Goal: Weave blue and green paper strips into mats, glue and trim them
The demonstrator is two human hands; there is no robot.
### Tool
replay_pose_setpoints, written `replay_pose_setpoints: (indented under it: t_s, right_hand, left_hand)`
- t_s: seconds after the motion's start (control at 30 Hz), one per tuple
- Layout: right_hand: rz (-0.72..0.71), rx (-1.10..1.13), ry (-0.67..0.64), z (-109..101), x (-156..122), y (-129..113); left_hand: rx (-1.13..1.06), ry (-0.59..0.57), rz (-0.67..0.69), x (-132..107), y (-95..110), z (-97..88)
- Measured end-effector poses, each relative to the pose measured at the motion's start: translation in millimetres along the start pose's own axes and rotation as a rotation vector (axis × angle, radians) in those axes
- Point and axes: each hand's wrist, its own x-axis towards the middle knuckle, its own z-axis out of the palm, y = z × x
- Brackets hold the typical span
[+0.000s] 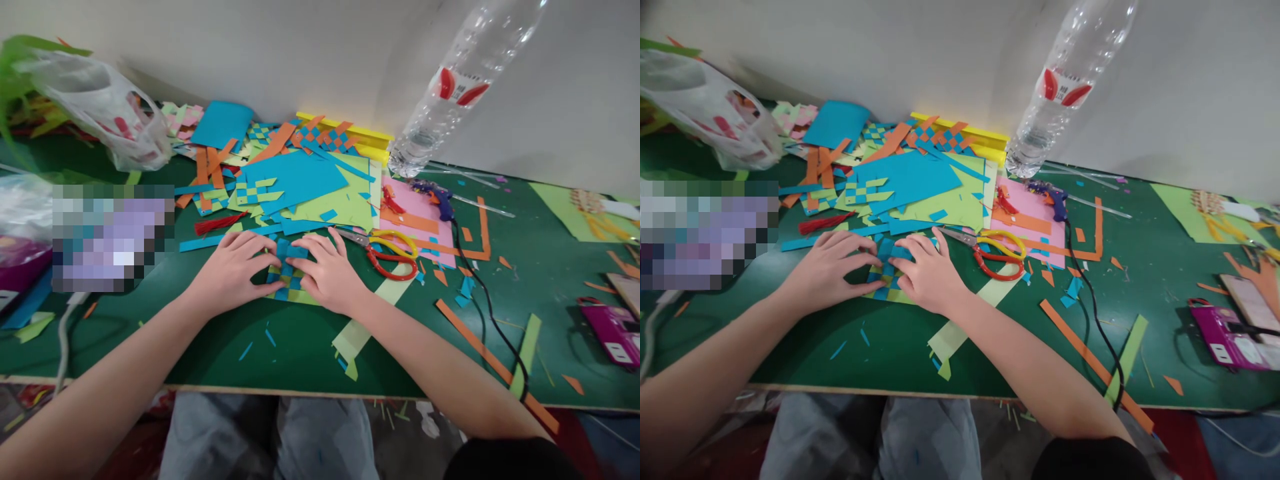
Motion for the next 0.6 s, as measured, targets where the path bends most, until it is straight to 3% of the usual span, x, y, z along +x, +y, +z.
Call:
replay_pose_setpoints:
  t_s: [0.23, 0.6]
  right_hand:
    - [0.028, 0.014, 0.124, 3, 0, 4]
    - [0.13, -0.074, 0.1, 12, 5, 1]
  left_hand:
    - [-0.013, -0.011, 0.006, -1, -2, 1.5]
    - [0.0, 0.006, 0.049, 0, -2, 1.1]
